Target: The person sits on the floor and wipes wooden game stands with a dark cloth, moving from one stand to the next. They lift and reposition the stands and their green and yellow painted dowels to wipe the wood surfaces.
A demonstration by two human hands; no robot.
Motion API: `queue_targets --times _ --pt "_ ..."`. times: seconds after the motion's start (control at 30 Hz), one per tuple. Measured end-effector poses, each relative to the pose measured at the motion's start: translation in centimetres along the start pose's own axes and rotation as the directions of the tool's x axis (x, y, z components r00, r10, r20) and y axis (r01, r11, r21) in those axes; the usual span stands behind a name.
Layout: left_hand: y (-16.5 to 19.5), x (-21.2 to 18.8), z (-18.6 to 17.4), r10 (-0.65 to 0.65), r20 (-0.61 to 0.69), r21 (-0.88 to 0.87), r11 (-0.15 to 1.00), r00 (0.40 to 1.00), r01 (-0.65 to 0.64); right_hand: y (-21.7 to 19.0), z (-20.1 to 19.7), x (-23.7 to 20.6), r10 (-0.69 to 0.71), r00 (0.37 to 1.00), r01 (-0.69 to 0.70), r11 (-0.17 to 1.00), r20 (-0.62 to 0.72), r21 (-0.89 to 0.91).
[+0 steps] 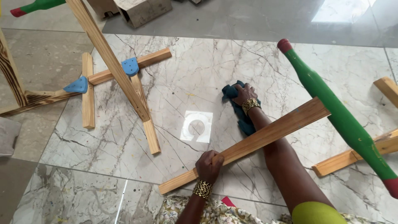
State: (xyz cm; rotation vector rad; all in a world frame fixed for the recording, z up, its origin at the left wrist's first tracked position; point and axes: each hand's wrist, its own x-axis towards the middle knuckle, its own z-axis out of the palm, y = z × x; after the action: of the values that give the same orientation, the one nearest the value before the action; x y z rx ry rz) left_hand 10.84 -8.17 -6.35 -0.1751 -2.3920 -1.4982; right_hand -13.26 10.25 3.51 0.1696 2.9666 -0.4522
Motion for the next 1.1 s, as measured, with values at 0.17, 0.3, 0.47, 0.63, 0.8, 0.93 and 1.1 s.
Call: queue_targets --times 0.17,0.3,0.47,0.63,0.8,0.93,1.1 --pt "-1.1 0.0 0.6 0.006 -0.009 0.028 1.000 1.000 -0.006 2.6 0.3 -1.6 0.005 0.998 -0.002 0.999 0.059 -0.043" --pt "-1.5 0.1 1.2 -0.103 0.049 0.136 0.986 0.993 0.096 6.8 1.4 -5.8 -0.150 0.988 0.154 0.978 0.039 -0.143" --pt "-0.8 0.1 0.9 -0.011 -0.008 0.165 0.986 1.000 0.012 16.2 2.8 -17.3 -0.274 0.934 0.276 0.961 -0.228 -0.024" --pt "1.0 0.4 0.0 -0.040 -0.005 0.128 0.991 0.999 0.040 22.3 4.9 -31.4 -0.117 0.971 0.153 0.974 0.207 -0.167" --pt "2.8 -0.4 -2.0 0.014 0.039 0.053 0.998 0.999 -0.016 23.6 3.1 -36.5 -0.033 0.948 0.100 0.975 0.316 -0.198" --pt "5.0 -4.0 -2.8 0.035 -0.190 0.109 0.994 0.981 -0.015 20.8 -2.1 -35.9 -0.272 0.953 0.301 0.907 -0.138 0.295" --pt "11.9 -9.2 0.2 -0.340 0.501 -0.499 0.637 0.796 0.587 12.1 -5.3 -36.5 -0.436 0.826 0.553 0.504 -0.357 0.664"
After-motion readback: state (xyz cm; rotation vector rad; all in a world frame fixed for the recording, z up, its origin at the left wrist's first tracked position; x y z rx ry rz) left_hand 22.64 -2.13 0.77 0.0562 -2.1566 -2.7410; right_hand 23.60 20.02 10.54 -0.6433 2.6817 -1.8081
